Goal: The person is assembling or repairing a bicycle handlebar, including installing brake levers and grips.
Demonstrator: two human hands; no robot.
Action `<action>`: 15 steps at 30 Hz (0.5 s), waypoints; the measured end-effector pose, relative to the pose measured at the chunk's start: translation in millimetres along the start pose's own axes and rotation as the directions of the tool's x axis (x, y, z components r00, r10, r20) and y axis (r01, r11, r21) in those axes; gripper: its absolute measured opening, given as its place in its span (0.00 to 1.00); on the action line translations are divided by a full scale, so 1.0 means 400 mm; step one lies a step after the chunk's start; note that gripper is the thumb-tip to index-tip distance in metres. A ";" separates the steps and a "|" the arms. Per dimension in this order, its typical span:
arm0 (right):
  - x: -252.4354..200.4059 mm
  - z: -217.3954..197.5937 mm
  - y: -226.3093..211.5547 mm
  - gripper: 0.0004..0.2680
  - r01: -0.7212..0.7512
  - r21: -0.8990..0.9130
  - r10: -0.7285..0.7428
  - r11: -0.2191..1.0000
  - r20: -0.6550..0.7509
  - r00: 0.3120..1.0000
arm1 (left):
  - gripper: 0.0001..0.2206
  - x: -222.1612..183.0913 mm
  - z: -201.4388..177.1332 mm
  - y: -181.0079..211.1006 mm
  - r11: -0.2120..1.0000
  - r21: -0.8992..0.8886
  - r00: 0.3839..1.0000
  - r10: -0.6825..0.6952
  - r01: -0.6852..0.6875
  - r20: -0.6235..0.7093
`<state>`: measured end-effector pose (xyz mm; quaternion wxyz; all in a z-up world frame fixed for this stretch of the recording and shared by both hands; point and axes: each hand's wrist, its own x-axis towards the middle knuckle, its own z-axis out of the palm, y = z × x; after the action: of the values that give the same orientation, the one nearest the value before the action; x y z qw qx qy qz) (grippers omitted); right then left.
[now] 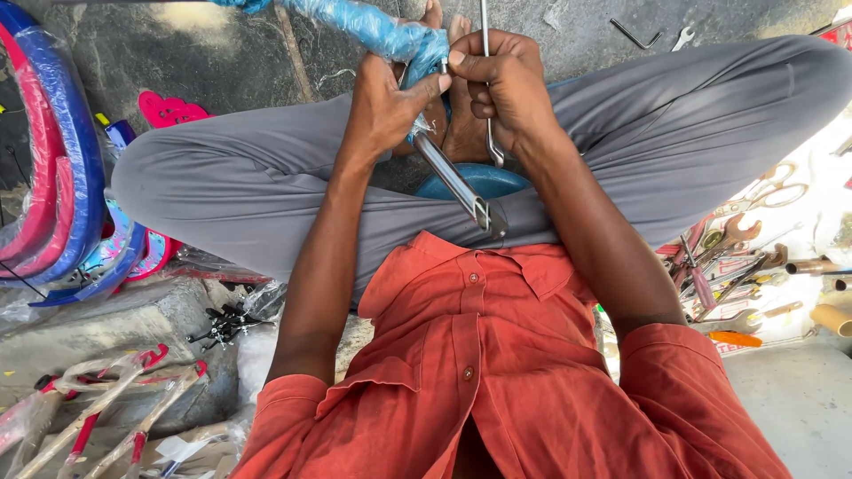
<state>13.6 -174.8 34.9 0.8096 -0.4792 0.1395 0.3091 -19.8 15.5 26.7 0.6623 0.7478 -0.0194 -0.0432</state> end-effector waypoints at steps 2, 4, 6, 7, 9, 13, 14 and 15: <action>0.004 0.012 -0.006 0.02 -0.015 -0.018 0.015 1.000 -0.007 1.000 | 0.16 0.002 -0.001 0.001 1.000 0.016 1.000 -0.007 0.007 -0.028; 0.005 0.016 -0.007 0.02 -0.031 -0.037 0.030 0.999 -0.016 0.999 | 0.15 0.005 0.001 0.008 0.999 0.031 0.998 -0.014 0.015 -0.056; 0.006 0.015 -0.001 0.06 0.016 -0.170 -0.016 0.985 0.004 1.000 | 0.14 0.007 0.004 0.022 0.997 0.083 0.993 0.001 0.009 -0.117; -0.003 0.003 0.006 0.06 0.016 -0.175 -0.015 0.984 0.008 1.000 | 0.14 0.008 0.009 0.025 0.997 0.082 0.992 0.002 0.008 -0.123; -0.015 -0.017 0.021 0.11 0.245 -0.663 -0.343 0.707 -0.018 0.939 | 0.12 0.008 0.016 0.031 0.988 0.151 0.981 -0.006 0.036 -0.195; -0.101 -0.033 -0.001 0.13 0.232 -0.792 -0.318 0.565 0.051 0.947 | 0.13 0.018 0.023 0.004 0.998 0.065 0.969 -0.004 0.021 -0.249; -0.101 -0.038 -0.005 0.12 0.309 -0.826 -0.373 0.471 0.131 0.919 | 0.15 0.025 0.021 0.007 0.999 -0.027 0.972 -0.043 0.038 -0.230; -0.102 -0.043 -0.010 0.11 0.381 -0.847 -0.418 0.370 0.215 0.883 | 0.17 0.033 0.020 0.011 0.991 -0.119 0.975 -0.080 0.056 -0.206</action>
<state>-13.9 -205.8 50.4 0.4994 -0.8458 -0.1421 0.1222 -7.2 6.0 29.7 0.6998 0.7099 0.0789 0.0127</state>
